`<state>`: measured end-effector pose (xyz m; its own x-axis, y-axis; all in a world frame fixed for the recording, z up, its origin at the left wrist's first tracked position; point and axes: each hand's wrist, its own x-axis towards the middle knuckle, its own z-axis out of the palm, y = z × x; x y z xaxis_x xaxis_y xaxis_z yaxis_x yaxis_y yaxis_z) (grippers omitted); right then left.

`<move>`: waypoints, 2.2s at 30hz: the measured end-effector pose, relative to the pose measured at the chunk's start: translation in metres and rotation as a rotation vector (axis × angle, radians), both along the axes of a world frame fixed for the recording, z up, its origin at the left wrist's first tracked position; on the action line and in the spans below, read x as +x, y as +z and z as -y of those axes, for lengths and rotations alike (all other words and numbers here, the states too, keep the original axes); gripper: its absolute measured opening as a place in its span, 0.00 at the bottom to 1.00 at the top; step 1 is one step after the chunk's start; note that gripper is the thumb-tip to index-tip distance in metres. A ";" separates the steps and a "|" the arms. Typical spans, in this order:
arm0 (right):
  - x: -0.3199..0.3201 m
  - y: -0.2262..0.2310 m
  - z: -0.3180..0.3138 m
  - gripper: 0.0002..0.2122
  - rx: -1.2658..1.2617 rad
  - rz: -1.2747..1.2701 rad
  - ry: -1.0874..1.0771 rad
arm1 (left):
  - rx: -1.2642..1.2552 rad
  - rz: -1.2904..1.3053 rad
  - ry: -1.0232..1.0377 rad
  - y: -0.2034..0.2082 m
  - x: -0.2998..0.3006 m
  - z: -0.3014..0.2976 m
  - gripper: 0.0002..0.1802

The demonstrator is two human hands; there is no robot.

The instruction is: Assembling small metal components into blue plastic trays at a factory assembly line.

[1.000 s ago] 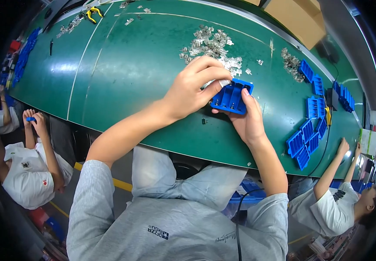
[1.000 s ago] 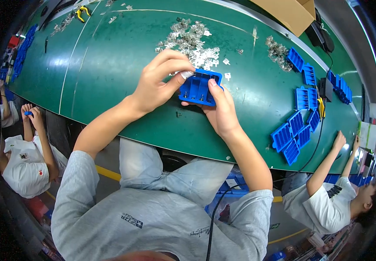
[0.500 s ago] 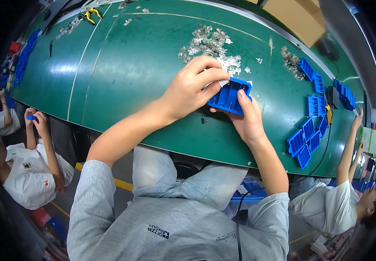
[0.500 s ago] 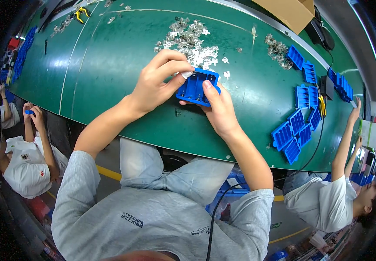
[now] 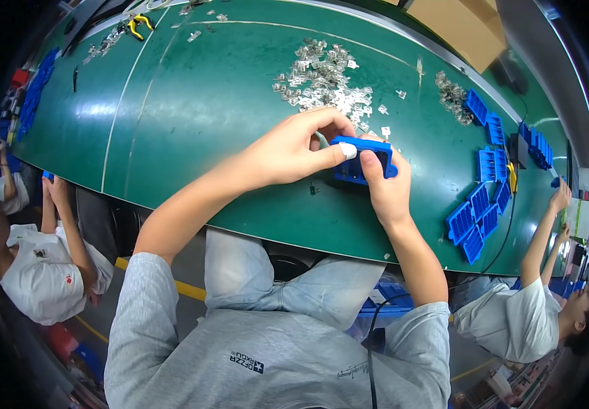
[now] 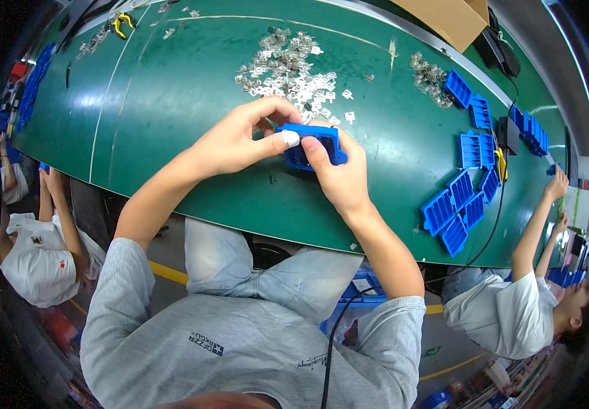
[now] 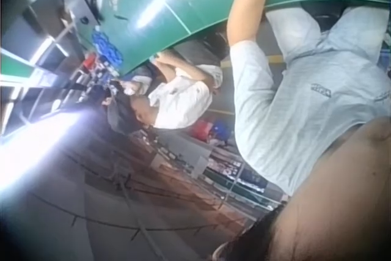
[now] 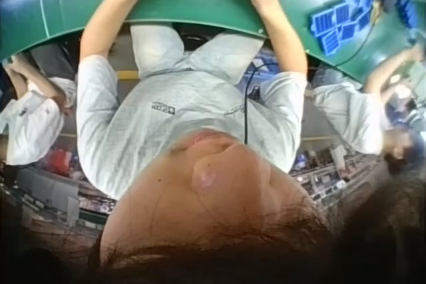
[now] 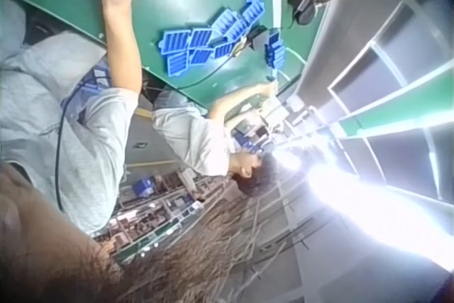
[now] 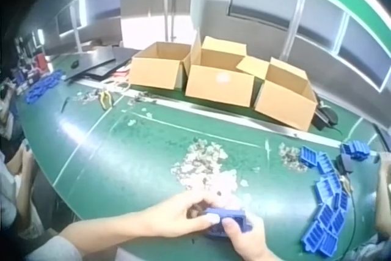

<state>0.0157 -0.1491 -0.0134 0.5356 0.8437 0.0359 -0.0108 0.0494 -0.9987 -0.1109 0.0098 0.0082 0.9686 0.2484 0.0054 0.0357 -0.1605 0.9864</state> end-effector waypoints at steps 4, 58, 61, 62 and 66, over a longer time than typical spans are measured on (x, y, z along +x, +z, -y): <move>0.000 0.006 0.002 0.16 -0.055 0.072 -0.049 | 0.105 0.038 -0.020 0.005 -0.001 0.002 0.15; 0.058 0.000 -0.008 0.22 0.069 -0.618 -0.251 | 1.011 0.132 0.599 -0.047 0.054 -0.019 0.07; 0.053 0.003 -0.010 0.22 0.085 -0.662 -0.159 | 0.951 0.190 0.601 -0.042 0.050 -0.023 0.08; 0.052 0.005 -0.011 0.22 0.100 -0.704 -0.101 | 0.908 0.197 0.595 -0.039 0.048 -0.022 0.08; 0.047 0.005 -0.012 0.22 0.104 -0.745 -0.045 | 0.873 0.215 0.610 -0.036 0.044 -0.025 0.08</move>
